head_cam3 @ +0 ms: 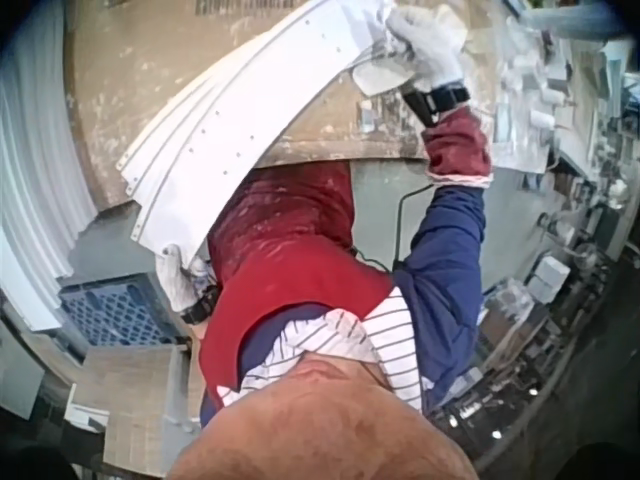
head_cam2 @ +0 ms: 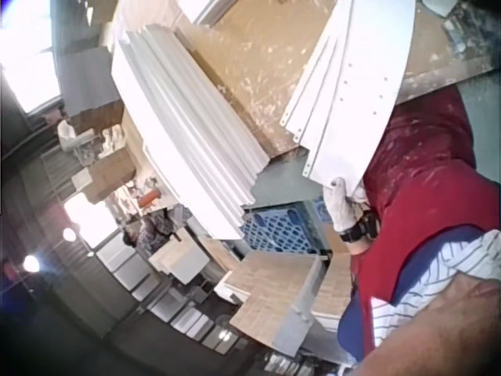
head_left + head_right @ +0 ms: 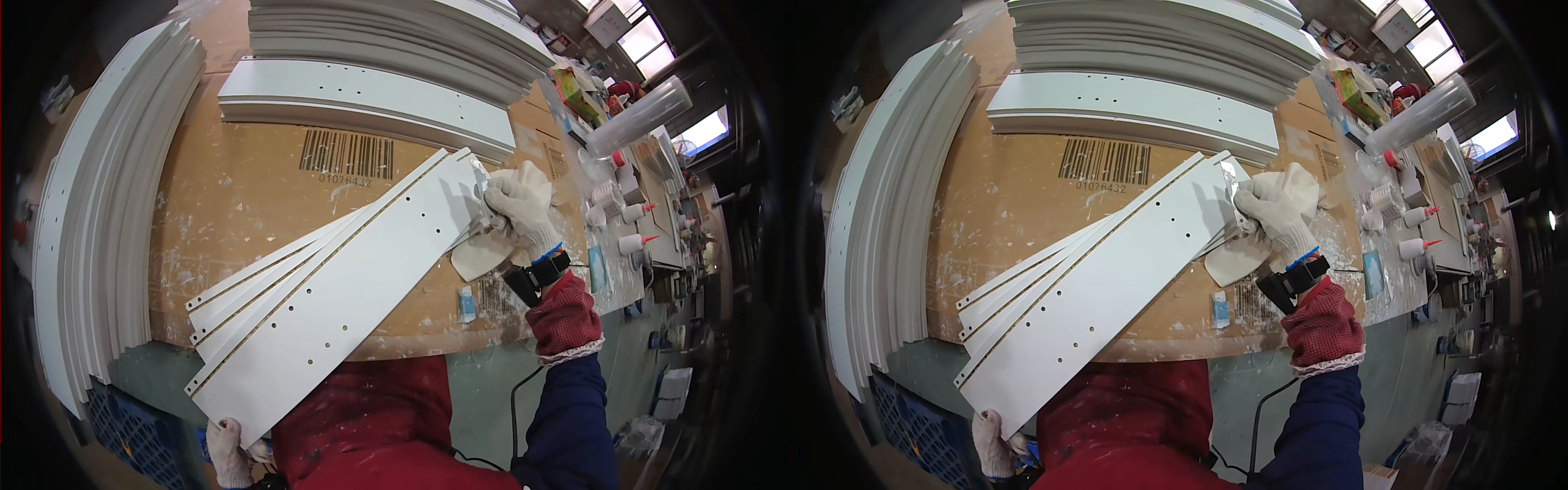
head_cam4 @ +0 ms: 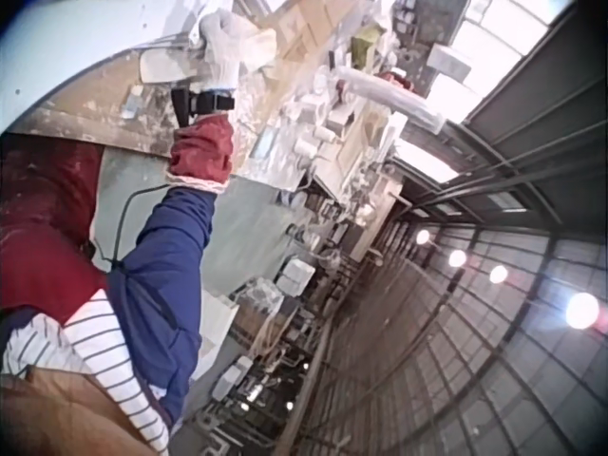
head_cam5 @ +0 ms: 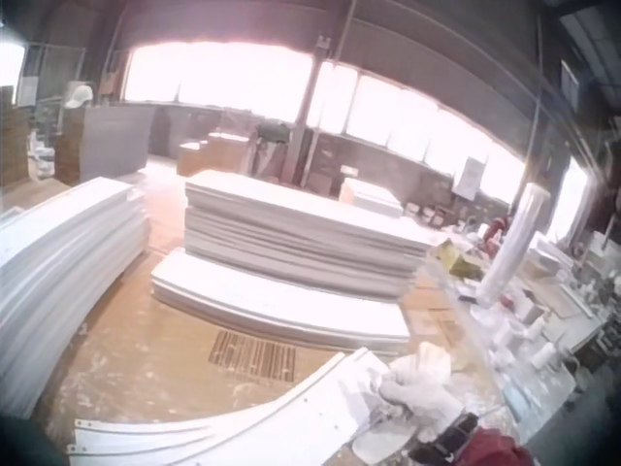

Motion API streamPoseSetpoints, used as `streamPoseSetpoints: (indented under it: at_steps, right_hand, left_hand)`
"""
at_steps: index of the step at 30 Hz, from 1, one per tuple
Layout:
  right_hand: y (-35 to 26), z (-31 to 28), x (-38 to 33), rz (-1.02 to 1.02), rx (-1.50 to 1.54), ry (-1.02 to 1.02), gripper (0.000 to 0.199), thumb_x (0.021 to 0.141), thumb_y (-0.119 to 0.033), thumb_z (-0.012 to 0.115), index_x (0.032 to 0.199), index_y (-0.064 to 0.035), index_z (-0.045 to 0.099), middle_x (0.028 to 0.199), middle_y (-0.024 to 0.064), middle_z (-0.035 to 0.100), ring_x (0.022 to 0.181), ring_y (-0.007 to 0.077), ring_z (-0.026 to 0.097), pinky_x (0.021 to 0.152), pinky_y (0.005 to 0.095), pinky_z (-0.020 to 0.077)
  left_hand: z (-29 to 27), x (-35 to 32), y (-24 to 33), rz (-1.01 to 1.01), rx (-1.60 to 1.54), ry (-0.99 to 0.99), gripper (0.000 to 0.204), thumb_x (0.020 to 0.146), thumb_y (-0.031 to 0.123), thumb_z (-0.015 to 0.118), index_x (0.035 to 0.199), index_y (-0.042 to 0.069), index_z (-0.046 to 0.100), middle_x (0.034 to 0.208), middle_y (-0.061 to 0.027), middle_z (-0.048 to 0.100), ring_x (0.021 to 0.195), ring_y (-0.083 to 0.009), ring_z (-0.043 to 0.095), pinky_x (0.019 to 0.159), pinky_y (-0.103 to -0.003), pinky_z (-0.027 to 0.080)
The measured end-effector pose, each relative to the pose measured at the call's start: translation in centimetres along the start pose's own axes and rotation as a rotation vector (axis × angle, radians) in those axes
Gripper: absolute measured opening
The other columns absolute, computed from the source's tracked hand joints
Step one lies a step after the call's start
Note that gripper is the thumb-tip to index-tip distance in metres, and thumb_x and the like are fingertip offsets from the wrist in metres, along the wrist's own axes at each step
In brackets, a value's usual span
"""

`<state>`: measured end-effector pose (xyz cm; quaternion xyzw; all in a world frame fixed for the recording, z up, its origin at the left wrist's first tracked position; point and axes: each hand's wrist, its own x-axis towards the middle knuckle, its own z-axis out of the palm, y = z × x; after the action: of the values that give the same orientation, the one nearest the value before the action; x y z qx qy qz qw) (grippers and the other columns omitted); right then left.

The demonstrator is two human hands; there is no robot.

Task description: The person wipes white rectangular panels with a cloth and uses a small scraper to remove residue from the edges. They handle the panels one at a time, flipping them over to clean both sides, and place them back on the workbench.

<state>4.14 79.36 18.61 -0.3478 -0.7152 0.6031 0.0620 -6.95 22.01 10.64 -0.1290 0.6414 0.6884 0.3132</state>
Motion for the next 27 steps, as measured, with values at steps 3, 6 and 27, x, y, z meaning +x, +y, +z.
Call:
streamPoseSetpoints:
  at_steps: [3,6,27]
  right_hand:
    - [0.8,0.0,0.1,-0.086,-0.25,0.143,0.018,0.094,-0.021,0.054,0.09,-0.004,0.059,0.065,-0.0019,0.054,0.056,0.0073,0.053,0.049,0.0251,0.0431]
    - [0.7,1.0,-0.4,-0.161,-0.549,0.274,0.018,0.092,-0.021,0.054,0.091,-0.0029,0.058,0.069,0.0058,0.059,0.06,0.0189,0.059,0.055,0.0334,0.0472]
    - [-2.1,17.5,-8.3,0.207,0.202,-0.475,0.027,0.095,-0.018,0.054,0.114,0.0011,0.059,0.079,-0.0006,0.061,0.059,0.0025,0.053,0.049,0.019,0.0436]
  left_hand:
    - [0.5,-0.5,1.1,-0.027,-0.077,-0.097,0.047,0.091,0.036,0.058,0.106,-0.008,0.046,0.068,-0.0159,0.061,0.039,-0.019,0.057,0.032,-0.027,0.047]
    - [0.5,-0.6,2.0,-0.076,0.013,-0.11,0.047,0.091,0.036,0.057,0.104,-0.009,0.048,0.069,-0.0161,0.062,0.039,-0.0223,0.056,0.031,-0.028,0.045]
    - [0.4,-1.1,1.6,-0.111,0.176,0.016,0.021,0.085,0.022,0.056,0.088,0.001,0.058,0.075,0.0003,0.053,0.066,-0.0079,0.048,0.06,-0.022,0.038]
